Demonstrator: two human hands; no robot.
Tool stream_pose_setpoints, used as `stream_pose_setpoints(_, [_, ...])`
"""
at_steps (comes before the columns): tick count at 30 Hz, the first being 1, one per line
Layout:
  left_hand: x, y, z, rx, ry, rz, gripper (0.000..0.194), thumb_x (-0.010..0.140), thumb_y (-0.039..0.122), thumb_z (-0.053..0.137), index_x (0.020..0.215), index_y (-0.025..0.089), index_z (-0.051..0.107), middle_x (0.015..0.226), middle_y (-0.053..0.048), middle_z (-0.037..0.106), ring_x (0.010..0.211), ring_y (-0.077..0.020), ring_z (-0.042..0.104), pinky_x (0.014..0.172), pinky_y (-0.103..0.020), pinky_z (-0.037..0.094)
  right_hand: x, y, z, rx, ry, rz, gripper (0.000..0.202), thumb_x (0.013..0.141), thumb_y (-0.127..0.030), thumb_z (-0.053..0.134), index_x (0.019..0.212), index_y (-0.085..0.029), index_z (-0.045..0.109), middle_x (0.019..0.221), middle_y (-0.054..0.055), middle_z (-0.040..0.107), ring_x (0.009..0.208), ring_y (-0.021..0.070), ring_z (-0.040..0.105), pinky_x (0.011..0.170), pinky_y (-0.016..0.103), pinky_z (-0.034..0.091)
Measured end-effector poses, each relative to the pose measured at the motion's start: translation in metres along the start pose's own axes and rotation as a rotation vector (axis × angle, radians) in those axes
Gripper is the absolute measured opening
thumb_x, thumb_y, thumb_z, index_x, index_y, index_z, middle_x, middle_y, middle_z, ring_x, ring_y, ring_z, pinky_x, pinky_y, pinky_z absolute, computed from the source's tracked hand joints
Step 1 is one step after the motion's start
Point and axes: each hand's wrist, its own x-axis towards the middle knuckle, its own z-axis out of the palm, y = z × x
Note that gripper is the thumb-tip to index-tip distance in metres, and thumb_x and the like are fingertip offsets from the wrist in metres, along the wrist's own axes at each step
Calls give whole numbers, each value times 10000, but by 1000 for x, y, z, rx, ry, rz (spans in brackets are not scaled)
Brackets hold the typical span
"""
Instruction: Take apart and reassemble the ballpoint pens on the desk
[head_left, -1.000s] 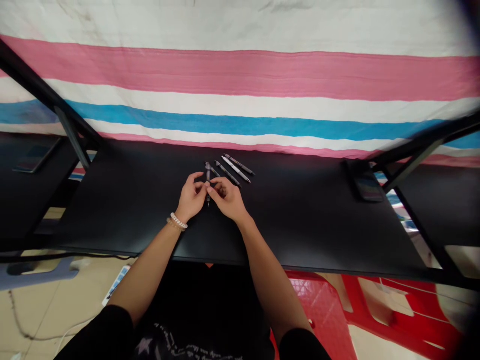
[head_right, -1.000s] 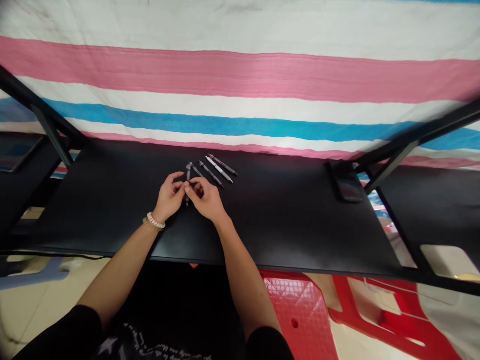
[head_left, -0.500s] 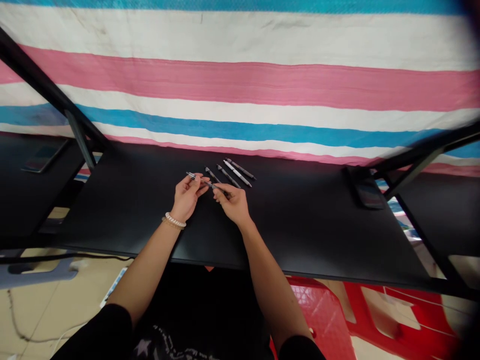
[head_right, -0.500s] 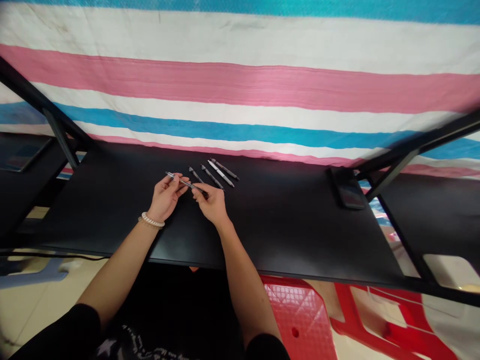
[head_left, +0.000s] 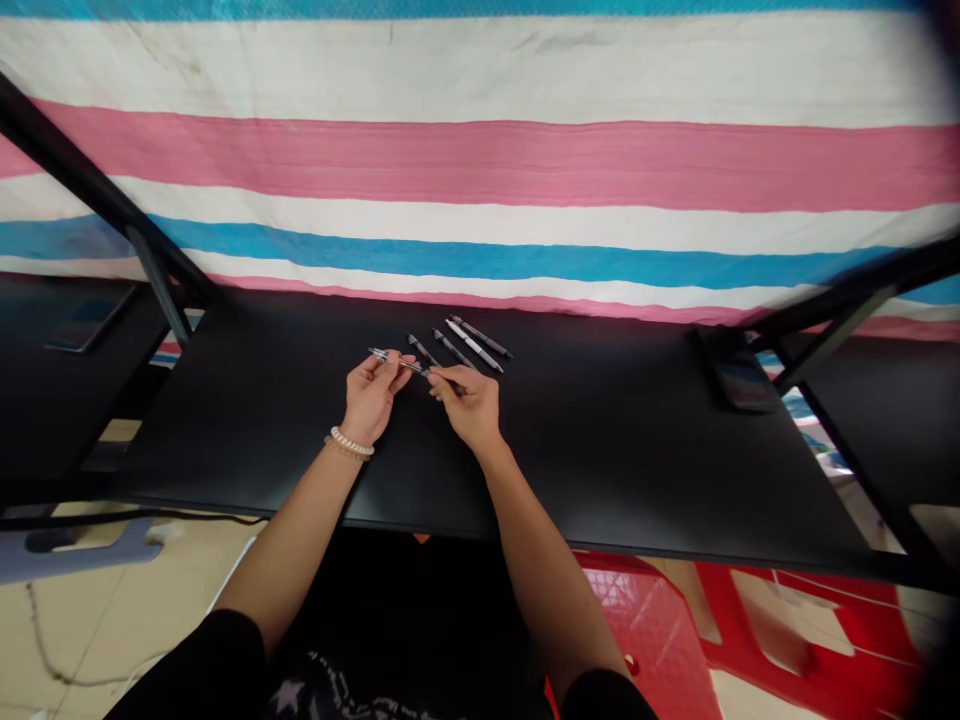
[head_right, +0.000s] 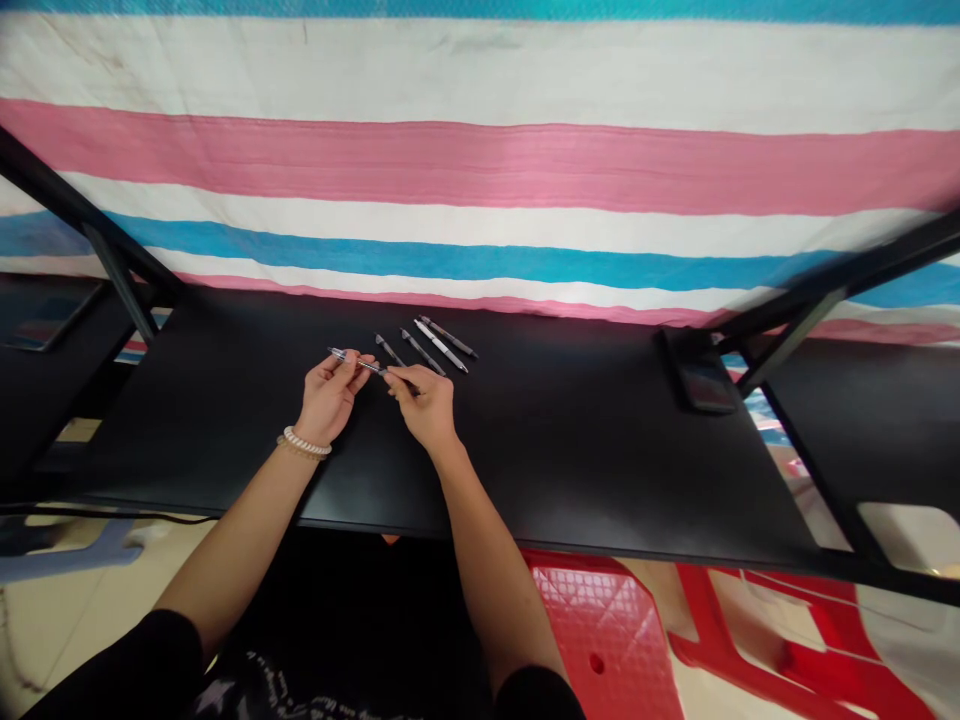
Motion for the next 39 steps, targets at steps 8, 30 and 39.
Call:
stream_pose_setpoints(8, [2,0,-3,10,15,-4,256,791,366,839,896,170,710,963,-61,771,933,-148,738,892,-293,568,0,1,2,103,-71,74,270,930,-430,633,1058,-236,770,911,60,733,749,176,708,705,344,623])
stream_pose_setpoints(30, [9,1,-10,-30,92,70,256,810,389,828,887,177,706,926,-39,775,838,-113,740,839,-251,571,1,-1,0,171,52,129,254,869,-415,703,1015,-219,772,906,61,743,689,165,702,661,337,631])
stream_pose_setpoints(39, [8,5,-6,-85,140,18,203,806,330,830,847,168,713,888,-42,777,810,-110,736,819,-240,571,0,1,1,227,22,162,353,858,-501,712,1035,-196,731,873,62,750,696,180,739,672,338,646])
